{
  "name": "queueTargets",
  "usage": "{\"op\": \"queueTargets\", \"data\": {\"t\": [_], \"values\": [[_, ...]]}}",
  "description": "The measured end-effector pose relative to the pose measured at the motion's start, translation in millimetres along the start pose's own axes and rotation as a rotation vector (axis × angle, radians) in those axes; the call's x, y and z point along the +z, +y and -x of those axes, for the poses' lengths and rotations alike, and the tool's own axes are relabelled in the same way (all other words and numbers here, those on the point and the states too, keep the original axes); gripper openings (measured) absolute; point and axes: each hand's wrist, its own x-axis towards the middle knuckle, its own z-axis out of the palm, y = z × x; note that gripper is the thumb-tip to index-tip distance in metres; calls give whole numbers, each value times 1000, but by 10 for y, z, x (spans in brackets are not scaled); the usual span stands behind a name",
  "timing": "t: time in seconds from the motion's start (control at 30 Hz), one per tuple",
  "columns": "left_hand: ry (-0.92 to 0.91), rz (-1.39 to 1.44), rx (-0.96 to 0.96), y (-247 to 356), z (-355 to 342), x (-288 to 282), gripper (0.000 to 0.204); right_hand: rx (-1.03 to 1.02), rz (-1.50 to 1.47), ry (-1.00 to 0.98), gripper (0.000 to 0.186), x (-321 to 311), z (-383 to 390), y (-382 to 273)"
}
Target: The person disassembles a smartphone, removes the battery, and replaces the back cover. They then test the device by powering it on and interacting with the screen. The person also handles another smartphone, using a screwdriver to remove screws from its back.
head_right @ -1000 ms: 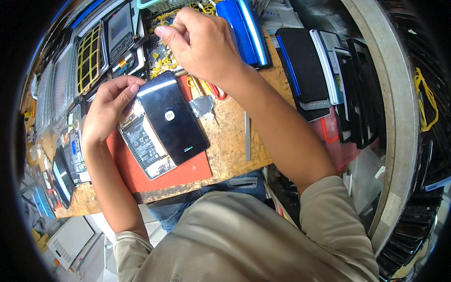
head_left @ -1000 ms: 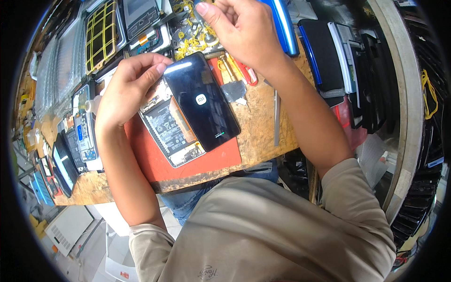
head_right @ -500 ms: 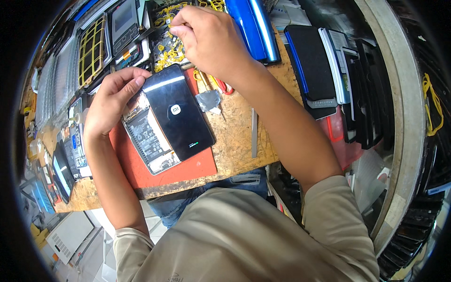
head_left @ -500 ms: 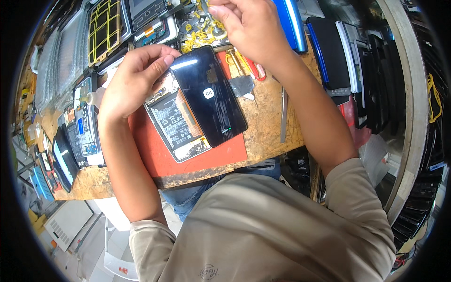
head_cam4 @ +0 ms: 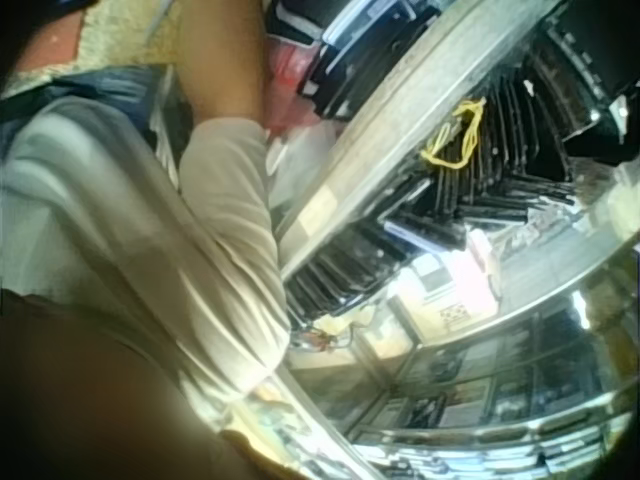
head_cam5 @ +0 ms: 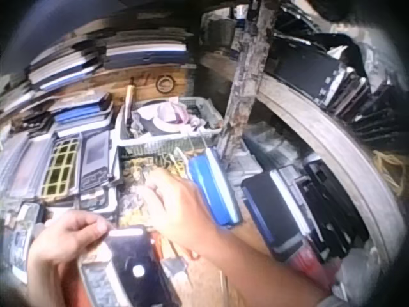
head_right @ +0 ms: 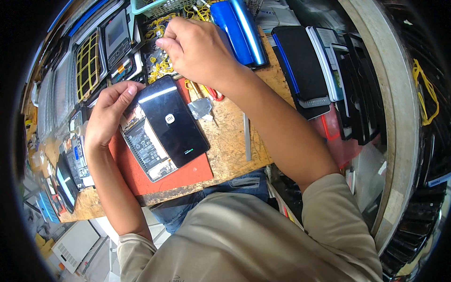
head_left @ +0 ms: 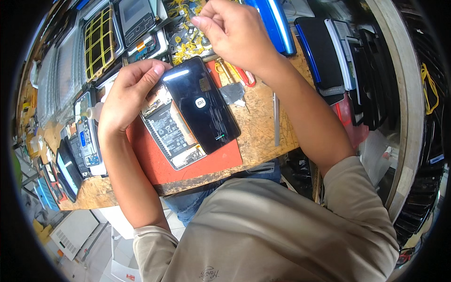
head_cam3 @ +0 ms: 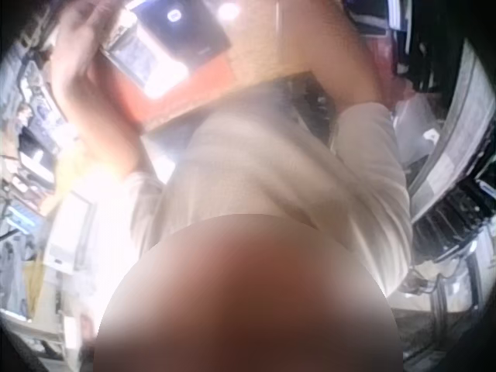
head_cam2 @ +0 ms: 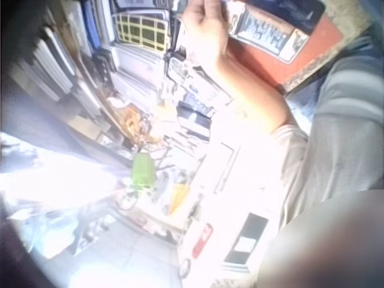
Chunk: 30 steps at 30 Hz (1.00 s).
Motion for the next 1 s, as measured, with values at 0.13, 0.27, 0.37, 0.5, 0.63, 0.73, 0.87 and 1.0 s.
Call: {"op": "queueTargets", "data": {"t": [0.13, 0.27, 0.37, 0.5, 0.63, 0.73, 0.87, 1.0], "values": [[10, -53, 22, 37, -16, -9, 44, -71, 84, 1, 10, 7, 0, 45], [45, -29, -5, 69, 29, 25, 54, -192, 126, 43, 8, 5, -17, 51], [107, -62, 29, 82, 25, 44, 59, -84, 87, -19, 10, -19, -12, 16], [90, -29, -6, 81, 20, 43, 66, 20, 63, -86, 25, -47, 3, -54], [77, -38, 8, 63, 5, 31, 69, -5, 88, -104, 37, -70, -29, -82], [65, -37, 2, 46, -16, 27, 67, 27, 73, -97, 34, -85, -28, -92], [69, -51, 32, 28, -8, 39, 65, 68, 71, -101, 22, -88, -11, -77], [64, 11, 51, 32, -14, 69, 62, 15, 83, -79, 13, -58, -7, -34]]}}
